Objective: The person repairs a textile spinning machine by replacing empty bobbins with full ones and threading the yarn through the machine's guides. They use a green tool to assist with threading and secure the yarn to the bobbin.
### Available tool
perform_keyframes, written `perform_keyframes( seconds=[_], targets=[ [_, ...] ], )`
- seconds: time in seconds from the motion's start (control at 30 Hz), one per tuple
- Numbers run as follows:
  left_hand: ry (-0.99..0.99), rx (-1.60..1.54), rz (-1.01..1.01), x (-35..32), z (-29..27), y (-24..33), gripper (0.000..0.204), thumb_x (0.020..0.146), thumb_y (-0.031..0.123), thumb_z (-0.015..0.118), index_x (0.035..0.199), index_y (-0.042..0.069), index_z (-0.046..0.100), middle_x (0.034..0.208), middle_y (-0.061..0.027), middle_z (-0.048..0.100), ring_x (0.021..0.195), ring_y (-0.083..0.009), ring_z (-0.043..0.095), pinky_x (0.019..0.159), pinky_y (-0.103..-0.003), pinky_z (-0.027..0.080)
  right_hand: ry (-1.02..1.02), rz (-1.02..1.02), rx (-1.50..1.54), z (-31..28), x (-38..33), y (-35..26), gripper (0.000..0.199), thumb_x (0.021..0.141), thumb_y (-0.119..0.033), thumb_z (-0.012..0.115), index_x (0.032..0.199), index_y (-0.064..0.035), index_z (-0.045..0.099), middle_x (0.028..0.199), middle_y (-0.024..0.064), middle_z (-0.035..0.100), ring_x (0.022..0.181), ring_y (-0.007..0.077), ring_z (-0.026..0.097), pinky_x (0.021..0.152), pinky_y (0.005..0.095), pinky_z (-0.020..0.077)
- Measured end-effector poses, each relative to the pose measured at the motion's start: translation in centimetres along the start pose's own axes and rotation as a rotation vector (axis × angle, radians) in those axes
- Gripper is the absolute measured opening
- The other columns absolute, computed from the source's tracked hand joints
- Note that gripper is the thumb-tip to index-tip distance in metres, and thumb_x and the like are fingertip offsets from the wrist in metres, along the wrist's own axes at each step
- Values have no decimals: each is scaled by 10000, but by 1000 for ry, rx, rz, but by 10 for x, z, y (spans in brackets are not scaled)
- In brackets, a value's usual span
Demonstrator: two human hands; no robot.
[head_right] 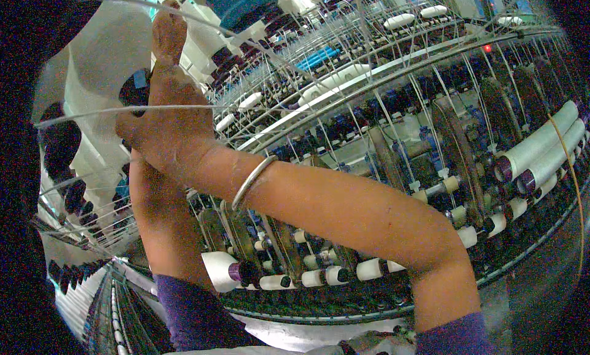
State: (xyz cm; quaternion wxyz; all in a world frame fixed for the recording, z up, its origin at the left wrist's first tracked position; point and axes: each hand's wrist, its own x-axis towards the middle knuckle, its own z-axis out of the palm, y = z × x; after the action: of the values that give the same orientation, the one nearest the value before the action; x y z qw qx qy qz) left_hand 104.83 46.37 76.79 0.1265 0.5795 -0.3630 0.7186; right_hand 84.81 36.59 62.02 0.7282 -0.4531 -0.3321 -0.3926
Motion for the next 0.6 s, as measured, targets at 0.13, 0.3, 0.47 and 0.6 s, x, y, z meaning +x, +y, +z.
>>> perform_keyframes(
  seconds=[0.13,0.3,0.47,0.6],
  targets=[
    [-48,78,-64,-37,-14,16,258,828,214,617,957,-10,624,783,-163,641,750,-328,627,683,-412,518,-108,-97,246,2,4,16,445,760,-307,667,989,56,549,965,230,610,936,357,611,808,426,499],
    [-290,181,-12,-111,-26,46,235,807,207,629,944,17,653,789,-188,649,753,-363,634,685,-424,524,-573,451,1205,-23,25,67,271,851,-277,606,979,-39,625,952,131,669,943,348,639,872,486,509],
    [-714,210,-31,-199,-37,68,216,786,200,642,931,44,681,794,-213,658,756,-397,641,688,-437,530,-476,500,724,-21,52,61,451,814,-293,669,1093,37,540,857,140,633,776,239,605,703,391,474],
    [-1011,45,-212,-228,-49,67,204,674,76,639,863,67,716,847,-212,664,831,-387,644,740,-427,521,-462,383,283,2,54,39,237,806,-234,697,817,-12,615,672,51,567,621,161,538,565,338,427]
  ],
)
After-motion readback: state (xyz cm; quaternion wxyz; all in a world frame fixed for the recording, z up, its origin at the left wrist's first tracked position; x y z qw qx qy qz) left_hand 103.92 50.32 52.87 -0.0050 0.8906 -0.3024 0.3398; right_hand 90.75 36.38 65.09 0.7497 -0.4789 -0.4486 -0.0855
